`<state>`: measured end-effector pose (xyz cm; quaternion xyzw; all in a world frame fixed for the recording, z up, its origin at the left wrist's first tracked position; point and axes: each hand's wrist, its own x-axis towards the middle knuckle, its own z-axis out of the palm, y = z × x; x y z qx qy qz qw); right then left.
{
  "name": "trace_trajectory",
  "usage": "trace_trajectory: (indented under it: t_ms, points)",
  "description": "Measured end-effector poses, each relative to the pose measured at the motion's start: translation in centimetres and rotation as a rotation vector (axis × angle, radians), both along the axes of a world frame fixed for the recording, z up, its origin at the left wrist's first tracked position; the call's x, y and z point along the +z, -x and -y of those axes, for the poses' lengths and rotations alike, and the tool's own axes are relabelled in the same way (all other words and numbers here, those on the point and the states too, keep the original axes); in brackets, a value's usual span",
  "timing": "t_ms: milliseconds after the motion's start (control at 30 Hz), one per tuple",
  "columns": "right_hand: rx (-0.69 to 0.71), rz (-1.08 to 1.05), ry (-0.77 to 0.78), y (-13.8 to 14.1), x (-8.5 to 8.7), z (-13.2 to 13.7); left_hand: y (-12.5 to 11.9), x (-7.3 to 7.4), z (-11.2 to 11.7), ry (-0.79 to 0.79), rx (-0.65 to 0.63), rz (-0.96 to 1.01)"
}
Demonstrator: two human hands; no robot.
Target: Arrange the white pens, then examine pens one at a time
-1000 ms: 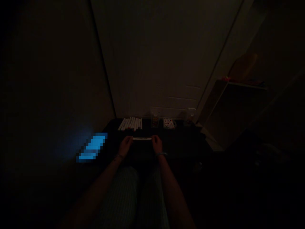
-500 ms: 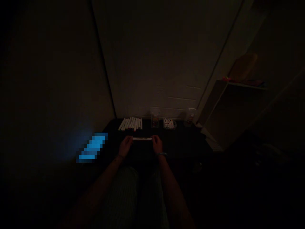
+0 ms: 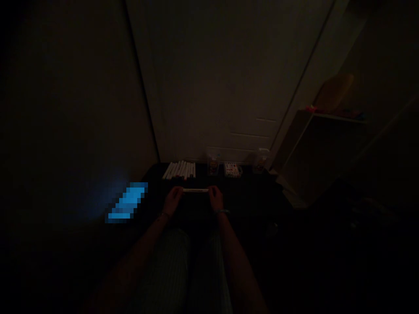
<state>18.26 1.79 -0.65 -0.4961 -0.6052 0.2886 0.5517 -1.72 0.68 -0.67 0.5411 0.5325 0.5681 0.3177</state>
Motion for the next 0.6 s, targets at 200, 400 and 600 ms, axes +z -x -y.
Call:
trace_trajectory:
  t_ms: [200, 400, 600]
  points:
    - [0.006, 0.000, -0.021, -0.10, -0.24, -0.10, 0.10, -0.26, -0.19, -0.034, -0.017, 0.009]
    - [-0.012, 0.009, -0.015, -0.07, -0.26, -0.21, 0.21, -0.54, -0.31, -0.035, -0.015, 0.006]
    - [-0.007, 0.007, 0.021, -0.08, -0.12, -0.08, 0.21, -0.53, -0.28, -0.031, 0.009, -0.037]
